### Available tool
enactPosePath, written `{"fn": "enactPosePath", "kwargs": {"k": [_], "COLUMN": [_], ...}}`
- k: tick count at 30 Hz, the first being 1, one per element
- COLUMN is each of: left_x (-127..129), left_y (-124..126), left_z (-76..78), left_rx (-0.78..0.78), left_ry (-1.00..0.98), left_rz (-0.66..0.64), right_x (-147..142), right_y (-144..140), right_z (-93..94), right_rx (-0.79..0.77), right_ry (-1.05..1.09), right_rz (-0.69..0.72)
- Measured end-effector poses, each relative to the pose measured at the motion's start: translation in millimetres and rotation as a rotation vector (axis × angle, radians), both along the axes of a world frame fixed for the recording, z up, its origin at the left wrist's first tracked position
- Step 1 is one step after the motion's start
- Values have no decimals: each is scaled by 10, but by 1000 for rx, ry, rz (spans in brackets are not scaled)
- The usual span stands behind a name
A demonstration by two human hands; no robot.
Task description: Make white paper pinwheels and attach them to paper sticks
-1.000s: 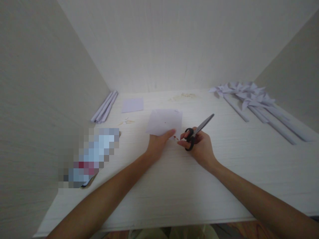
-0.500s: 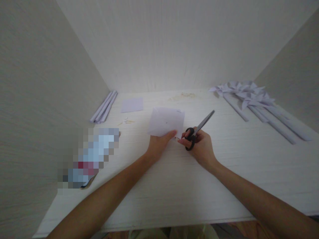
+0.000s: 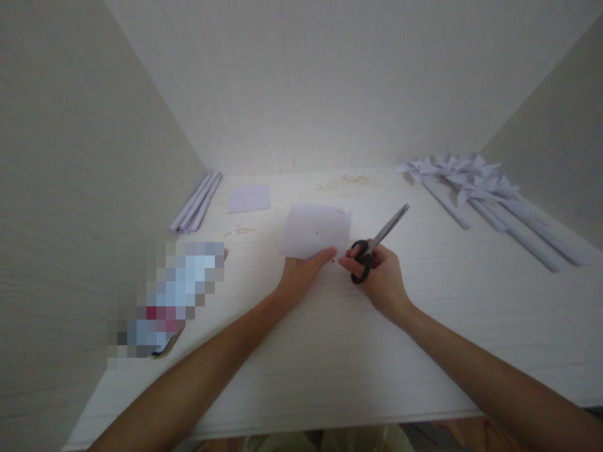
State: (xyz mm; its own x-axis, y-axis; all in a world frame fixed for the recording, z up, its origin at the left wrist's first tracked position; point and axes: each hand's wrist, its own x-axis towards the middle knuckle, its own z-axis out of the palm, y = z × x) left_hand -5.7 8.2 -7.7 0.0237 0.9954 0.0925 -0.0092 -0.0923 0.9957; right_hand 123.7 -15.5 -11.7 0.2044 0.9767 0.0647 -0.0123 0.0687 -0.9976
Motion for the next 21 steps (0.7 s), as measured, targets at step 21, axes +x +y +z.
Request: {"fn": "enactPosePath", "kwargs": {"k": [21], "left_x": [3], "left_y": [0], "left_z": [-10], "left_rx": [-33], "left_ry": [35], "left_rz": [3], "right_x": [-6], "right_y": [0], "right_z": [-2], "right_rx": [0], "right_ry": [-36], "right_rz": [0]}}
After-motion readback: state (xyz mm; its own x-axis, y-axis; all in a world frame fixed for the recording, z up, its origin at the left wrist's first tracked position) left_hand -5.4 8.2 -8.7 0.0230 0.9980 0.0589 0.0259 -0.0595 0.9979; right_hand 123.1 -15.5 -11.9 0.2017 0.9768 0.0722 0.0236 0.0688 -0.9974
